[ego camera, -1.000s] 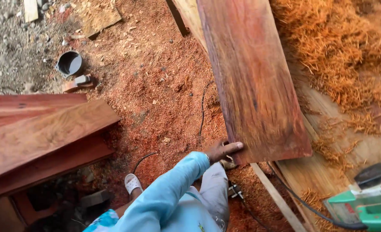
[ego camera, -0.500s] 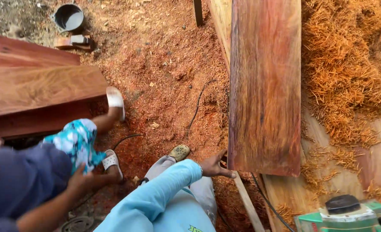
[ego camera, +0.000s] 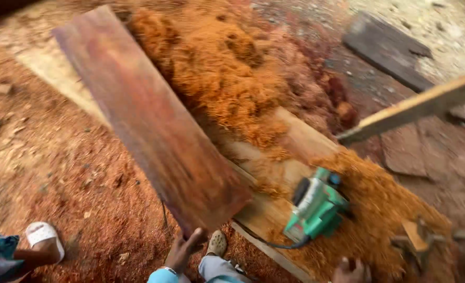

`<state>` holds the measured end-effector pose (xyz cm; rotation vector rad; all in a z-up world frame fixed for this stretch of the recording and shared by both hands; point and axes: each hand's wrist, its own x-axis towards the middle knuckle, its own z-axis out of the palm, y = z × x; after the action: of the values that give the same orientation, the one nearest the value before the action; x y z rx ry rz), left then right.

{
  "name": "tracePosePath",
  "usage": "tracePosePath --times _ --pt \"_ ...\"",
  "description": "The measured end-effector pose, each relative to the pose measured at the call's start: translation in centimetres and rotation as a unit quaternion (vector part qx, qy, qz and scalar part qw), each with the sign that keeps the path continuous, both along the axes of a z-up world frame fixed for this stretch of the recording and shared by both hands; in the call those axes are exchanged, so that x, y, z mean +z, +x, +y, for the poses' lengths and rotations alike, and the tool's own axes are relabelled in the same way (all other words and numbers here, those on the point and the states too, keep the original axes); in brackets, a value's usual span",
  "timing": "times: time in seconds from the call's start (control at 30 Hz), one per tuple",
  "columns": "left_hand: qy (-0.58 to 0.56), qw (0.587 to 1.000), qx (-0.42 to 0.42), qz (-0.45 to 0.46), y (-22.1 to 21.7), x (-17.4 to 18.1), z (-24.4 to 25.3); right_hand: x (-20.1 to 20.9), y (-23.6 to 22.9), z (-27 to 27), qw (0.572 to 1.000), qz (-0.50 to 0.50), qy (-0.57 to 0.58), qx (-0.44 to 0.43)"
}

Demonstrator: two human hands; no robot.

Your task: Smooth a wooden board using an electric planer on a workbench.

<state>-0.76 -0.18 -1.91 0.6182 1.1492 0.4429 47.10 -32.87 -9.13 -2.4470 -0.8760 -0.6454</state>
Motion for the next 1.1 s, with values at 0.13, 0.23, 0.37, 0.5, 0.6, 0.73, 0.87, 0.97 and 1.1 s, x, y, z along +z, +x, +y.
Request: tracePosePath --times 0.13,0.23,0.37,0.5,0.6,0.73,0.87,0.97,1.1 --pt "-0.002 0.998 -0.024 0.051 0.7 -0.4 0.2 6.0 -1.6 6.7 1.000 0.006 -0.018 -0.013" --pt "0.013 0.996 -0.073 0.051 2.5 -0.5 1.8 15.6 -8.4 12.7 0.967 0.227 0.005 0.112" --pt "0.075 0.993 -0.092 0.021 4.6 1.4 2.1 18.2 -16.2 17.0 0.930 0.285 0.077 0.218" --pt "0.209 0.952 -0.203 0.098 4.3 5.7 3.4 14.2 -15.2 16.2 0.893 0.356 0.018 0.275" --pt "0.227 0.931 -0.260 0.116 3.8 7.7 4.6 11.9 -7.9 16.1 0.931 0.286 0.062 0.217" --pt "0.253 0.892 -0.336 0.168 3.2 6.2 4.5 12.0 0.2 17.7 0.973 0.127 0.109 0.157" --pt "0.289 0.884 -0.320 0.180 2.5 1.0 1.6 11.7 4.0 19.4 0.891 0.414 0.056 0.176" --pt "0.237 0.896 -0.318 0.200 2.0 -1.5 -1.7 12.6 1.6 21.2 0.863 0.464 0.160 0.123" --pt "0.200 0.887 -0.344 0.236 0.1 -3.3 -5.4 17.4 -0.9 23.0 0.685 0.663 0.278 0.122"
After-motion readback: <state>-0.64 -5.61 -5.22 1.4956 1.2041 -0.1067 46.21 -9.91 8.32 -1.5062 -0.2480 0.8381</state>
